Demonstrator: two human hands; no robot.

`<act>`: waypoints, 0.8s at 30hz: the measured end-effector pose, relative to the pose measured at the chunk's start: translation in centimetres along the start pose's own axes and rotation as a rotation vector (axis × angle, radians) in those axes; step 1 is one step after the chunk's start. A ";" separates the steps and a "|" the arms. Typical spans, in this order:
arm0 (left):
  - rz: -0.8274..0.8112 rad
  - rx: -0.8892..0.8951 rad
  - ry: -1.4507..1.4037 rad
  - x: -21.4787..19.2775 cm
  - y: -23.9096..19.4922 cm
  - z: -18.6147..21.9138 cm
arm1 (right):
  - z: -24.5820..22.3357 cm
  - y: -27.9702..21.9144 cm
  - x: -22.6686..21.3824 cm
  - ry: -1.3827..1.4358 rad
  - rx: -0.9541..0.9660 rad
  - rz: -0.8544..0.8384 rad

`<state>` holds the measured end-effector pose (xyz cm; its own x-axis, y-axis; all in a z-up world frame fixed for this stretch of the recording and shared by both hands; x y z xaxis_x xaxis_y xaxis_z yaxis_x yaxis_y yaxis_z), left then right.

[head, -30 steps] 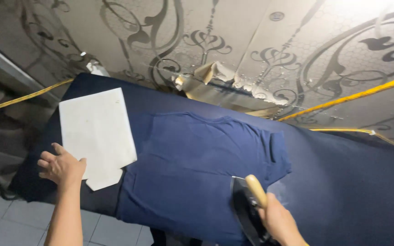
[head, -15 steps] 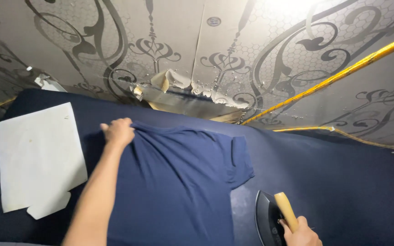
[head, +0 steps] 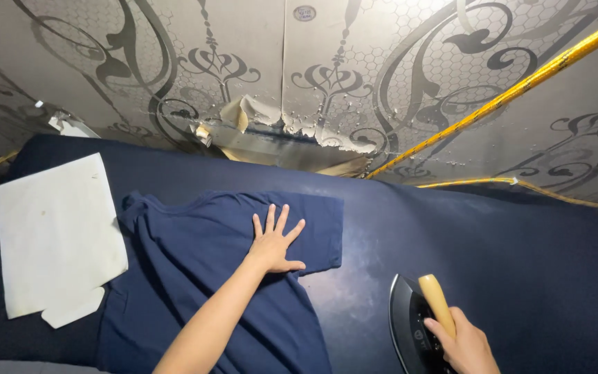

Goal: Ironing and folding a blue t-shirt on an ironing board using a steam iron.

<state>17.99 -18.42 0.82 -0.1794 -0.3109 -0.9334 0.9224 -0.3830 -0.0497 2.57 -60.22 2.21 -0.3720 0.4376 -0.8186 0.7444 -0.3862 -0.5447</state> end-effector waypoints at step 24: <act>0.578 -0.662 -0.091 -12.4 -13.1 -22.7 | -38.7 1.0 4.2 -0.191 -1.207 0.352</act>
<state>15.90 10.17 4.95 0.3761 -0.3789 -0.8456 0.8810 0.4290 0.1996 23.24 -27.36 5.24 -0.0512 0.2996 -0.9527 0.8112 0.5689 0.1353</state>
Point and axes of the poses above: each hand's wrist, its own y-axis towards the middle knuckle, its own x-axis out of the palm, z = x × y, the point moved 8 cm from there along y, towards the middle knuckle, and after that the axes turned 3 degrees about -z, right-handed, at the moved point
